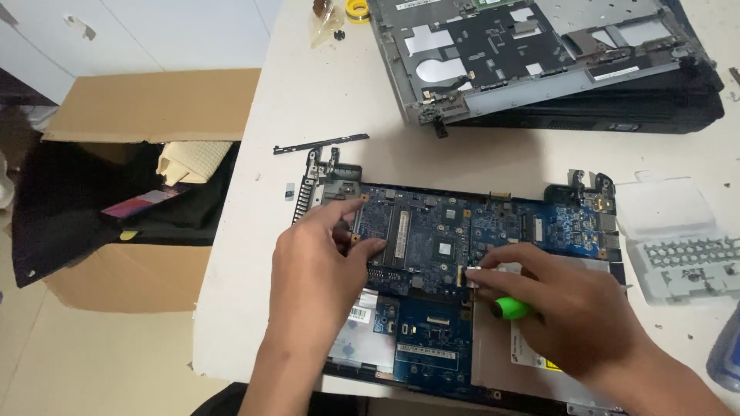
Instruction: The person works at a repair bench on a partially disassembled laptop, using screwdrivers to unscrew components from the exposed motherboard. They lift the motherboard out of the laptop chassis, reposition it, and continue unscrewing and handling small parts and screws on the workbench.
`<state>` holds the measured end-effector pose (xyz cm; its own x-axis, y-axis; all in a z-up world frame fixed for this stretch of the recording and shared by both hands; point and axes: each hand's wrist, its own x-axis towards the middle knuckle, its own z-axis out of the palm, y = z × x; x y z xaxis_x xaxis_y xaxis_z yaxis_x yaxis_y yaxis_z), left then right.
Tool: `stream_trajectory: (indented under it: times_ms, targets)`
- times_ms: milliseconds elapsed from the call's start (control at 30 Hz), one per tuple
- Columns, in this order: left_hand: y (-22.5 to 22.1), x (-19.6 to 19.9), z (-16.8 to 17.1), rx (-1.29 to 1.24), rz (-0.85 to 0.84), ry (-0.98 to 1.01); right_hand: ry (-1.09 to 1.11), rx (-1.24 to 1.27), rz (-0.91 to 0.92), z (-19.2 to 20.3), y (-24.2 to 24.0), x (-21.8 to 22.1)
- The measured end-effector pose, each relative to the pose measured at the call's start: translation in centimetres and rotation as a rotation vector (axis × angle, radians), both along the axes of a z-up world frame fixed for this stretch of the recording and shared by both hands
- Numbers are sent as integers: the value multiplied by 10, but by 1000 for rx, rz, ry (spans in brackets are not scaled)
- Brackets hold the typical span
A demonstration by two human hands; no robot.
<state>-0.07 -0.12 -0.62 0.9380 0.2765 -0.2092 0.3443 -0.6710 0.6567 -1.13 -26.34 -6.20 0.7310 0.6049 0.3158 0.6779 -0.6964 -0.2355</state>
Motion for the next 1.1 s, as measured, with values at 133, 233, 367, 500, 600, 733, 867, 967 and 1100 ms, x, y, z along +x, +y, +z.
stream_trajectory:
  times_ms: [133,233,367,500,600,733,867,967,1100]
  targets:
    - [-1,-1,2,-25,5,-17,3,11,25,0,-1,0]
    - [-2,-2,8,-51,33,25,-19,-22,31,-1,-1,-1]
    - [-2,-1,8,-71,38,1,-4,-47,20,-8,-5,-3]
    - [-4,0,14,-119,102,46,-11,-35,22,-14,-8,-4]
    - [-3,-1,11,-102,83,18,-28,-4,38,-15,-9,-3]
    - [-1,-2,3,-73,27,-80,-35,-2,39,-17,-10,-3]
    - [-1,0,7,-79,58,-59,63,-112,-2,-23,-16,-5]
    - [-2,0,6,-113,100,18,53,-205,-51,-29,-18,-6]
    - [-1,0,3,12,54,82,-1,-130,6,-24,-18,-5]
